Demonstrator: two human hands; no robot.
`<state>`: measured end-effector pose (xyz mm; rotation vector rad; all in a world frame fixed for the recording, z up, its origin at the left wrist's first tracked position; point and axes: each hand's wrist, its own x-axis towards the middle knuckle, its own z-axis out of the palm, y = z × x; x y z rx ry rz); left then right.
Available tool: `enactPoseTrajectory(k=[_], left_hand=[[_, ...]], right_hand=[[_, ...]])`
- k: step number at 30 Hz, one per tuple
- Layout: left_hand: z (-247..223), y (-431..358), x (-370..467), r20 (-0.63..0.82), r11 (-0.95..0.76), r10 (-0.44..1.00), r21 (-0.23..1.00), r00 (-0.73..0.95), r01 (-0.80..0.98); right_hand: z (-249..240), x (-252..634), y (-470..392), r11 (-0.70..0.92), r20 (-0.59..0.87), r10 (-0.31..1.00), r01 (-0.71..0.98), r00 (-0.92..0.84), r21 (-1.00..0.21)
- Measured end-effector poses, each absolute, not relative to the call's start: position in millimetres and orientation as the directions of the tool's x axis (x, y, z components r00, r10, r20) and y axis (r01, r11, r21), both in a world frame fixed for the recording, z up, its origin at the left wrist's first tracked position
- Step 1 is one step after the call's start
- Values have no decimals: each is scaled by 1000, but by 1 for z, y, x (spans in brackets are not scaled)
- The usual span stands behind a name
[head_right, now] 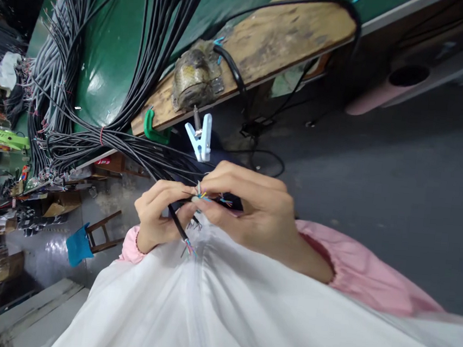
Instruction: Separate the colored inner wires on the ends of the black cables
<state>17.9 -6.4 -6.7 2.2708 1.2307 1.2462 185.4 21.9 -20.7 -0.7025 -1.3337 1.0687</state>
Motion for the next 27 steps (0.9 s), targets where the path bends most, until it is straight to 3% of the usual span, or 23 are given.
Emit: enactPoseTrajectory(k=[5,10,14,21,27], left_hand=[[-8,-7,23,582,-563,794,596,175,572],[-5,-5,30,614,-546,782,591,108,594],[-4,-6,30,577,-519,810,616,109,593],[-3,-8,29,461,-450,880,727,117,518],[-3,-6,27,433,-446,889,745,149,496]], right_hand=[[-20,182,23,317,342,938,-268,-50,-910],[-19,182,20,332,325,943,-138,67,-933],[-24,181,19,358,355,934,-105,49,-928],[-30,177,20,394,406,913,-190,-28,-899],[-32,174,20,500,500,864,-19,-61,-866]])
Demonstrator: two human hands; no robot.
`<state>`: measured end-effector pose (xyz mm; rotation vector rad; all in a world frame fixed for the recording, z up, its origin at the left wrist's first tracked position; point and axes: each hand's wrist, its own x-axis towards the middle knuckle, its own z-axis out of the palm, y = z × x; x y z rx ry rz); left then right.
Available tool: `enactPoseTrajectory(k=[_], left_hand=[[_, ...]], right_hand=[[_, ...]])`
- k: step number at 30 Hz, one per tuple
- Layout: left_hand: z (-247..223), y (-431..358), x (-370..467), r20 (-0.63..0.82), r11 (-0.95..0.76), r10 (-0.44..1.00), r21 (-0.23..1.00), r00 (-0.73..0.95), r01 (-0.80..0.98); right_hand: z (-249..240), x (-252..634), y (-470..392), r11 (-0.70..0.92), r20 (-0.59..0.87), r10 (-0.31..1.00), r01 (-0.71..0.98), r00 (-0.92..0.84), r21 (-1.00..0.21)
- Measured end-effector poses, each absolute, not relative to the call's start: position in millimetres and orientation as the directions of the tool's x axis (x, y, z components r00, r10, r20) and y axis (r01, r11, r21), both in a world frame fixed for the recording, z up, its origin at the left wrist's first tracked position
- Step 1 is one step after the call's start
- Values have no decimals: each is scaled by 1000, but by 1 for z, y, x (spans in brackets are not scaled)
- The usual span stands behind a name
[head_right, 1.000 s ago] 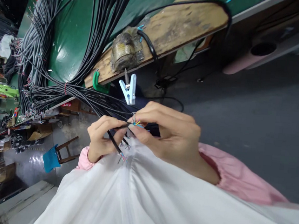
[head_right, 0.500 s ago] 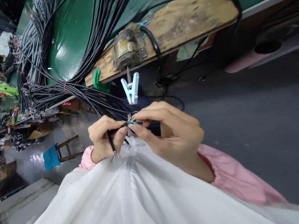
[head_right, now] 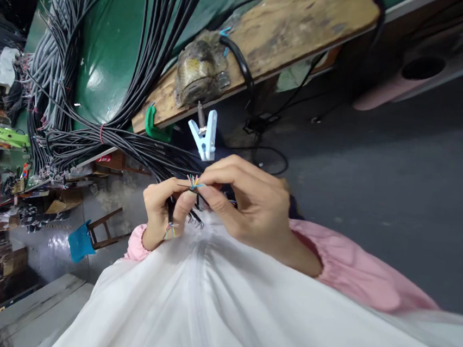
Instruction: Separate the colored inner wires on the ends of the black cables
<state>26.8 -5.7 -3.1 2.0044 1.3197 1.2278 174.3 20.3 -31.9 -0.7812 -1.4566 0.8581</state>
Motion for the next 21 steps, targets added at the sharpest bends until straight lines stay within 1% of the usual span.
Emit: enactPoseTrajectory(k=[5,9,12,15,18,21], left_hand=[[2,-2,25,417,-425,898,734,143,531],[2,0,26,440,-441,888,737,132,512],[1,1,28,426,-422,895,720,129,550],[-1,0,30,399,-387,909,706,118,593],[-3,-1,32,390,-371,915,718,101,589],[-5,-3,32,405,-366,912,737,62,568]], right_hand=[[-36,170,18,544,546,838,85,-10,-834],[-37,173,18,566,565,823,150,-48,-811],[-37,178,20,600,603,796,208,-54,-773],[-38,179,22,602,611,790,260,-56,-755],[-40,177,24,571,580,814,229,-33,-788],[-43,173,24,509,513,858,123,5,-852]])
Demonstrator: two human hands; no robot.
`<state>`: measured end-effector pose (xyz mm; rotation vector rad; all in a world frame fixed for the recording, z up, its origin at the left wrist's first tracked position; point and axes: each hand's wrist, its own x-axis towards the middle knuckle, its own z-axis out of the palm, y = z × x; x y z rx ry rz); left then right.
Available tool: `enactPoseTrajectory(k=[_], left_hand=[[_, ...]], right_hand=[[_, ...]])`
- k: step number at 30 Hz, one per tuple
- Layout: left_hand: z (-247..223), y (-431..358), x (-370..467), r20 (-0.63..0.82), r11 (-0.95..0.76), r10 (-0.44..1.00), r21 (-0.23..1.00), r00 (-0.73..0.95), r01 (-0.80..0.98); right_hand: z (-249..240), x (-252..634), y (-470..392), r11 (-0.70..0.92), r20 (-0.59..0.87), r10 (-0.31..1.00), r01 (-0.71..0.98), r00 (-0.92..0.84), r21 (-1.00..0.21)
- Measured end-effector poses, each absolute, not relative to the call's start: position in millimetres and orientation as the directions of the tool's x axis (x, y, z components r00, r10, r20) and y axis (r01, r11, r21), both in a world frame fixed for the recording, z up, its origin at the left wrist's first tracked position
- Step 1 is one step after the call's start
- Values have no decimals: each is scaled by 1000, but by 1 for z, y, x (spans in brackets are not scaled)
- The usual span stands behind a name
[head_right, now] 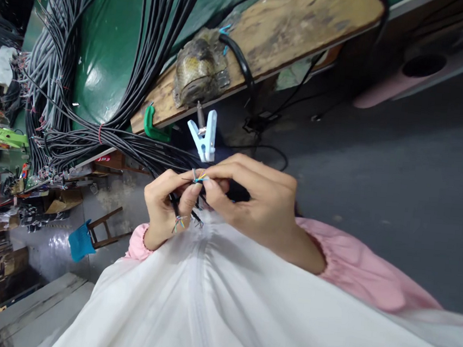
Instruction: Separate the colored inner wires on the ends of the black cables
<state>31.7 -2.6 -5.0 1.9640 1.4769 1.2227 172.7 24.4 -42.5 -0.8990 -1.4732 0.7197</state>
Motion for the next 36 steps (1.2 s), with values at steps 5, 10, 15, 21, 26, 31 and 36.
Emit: enactPoseTrajectory(k=[5,10,15,21,26,31,36], left_hand=[[-4,-5,31,393,-339,919,751,28,567],[-6,-3,31,415,-366,908,731,51,576],[-6,-3,30,418,-378,904,696,83,611],[-8,-3,31,425,-399,899,703,102,589],[-17,-5,31,390,-344,919,716,61,608],[-24,-10,27,312,-266,950,761,25,591],[-23,-11,27,332,-272,943,787,-9,554]], right_hand=[[-47,169,22,401,401,916,-20,-9,-916],[-47,171,22,452,452,892,5,17,-892],[-47,173,24,461,462,887,58,8,-885],[-47,174,24,496,500,866,148,-9,-856],[-42,173,26,429,435,901,142,8,-892],[-36,172,28,4,32,989,-191,-144,-982],[-38,166,31,-383,-282,917,-423,-282,-821]])
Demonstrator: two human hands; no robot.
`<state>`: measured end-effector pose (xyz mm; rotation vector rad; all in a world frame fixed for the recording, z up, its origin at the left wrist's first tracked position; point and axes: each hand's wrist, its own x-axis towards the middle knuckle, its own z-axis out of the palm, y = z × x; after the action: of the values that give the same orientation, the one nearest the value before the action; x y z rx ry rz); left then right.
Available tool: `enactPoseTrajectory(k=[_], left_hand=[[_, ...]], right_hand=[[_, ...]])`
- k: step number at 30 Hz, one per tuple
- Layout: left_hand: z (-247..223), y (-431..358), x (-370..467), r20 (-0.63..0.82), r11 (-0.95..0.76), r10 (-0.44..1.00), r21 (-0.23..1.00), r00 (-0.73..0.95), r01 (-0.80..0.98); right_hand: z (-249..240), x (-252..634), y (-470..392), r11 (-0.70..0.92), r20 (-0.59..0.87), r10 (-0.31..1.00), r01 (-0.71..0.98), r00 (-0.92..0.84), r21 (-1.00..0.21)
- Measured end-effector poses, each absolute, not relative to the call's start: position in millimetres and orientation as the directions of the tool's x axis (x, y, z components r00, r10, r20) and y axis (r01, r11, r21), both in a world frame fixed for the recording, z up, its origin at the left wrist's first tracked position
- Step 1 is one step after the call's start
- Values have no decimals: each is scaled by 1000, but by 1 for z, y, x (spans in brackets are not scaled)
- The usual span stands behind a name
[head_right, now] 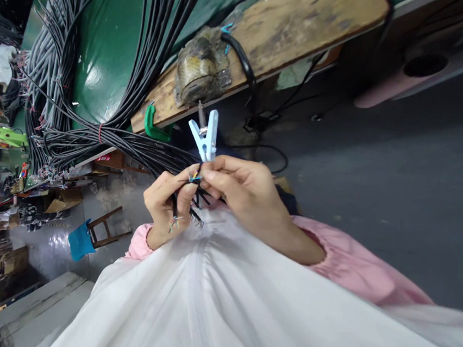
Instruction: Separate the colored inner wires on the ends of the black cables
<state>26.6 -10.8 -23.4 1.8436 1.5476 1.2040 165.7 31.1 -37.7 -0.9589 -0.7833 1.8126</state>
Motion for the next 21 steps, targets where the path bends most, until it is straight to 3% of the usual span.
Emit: enactPoseTrajectory(k=[4,14,21], left_hand=[[-20,-10,27,436,-355,900,745,-10,564],[-18,-10,20,468,-447,876,698,116,559],[-22,-8,6,208,-307,948,791,240,529]], right_hand=[[-36,171,30,-375,-274,921,-435,-278,-819],[-30,193,31,-38,58,920,-236,-387,-971],[-31,199,34,315,314,881,-55,-354,-947]])
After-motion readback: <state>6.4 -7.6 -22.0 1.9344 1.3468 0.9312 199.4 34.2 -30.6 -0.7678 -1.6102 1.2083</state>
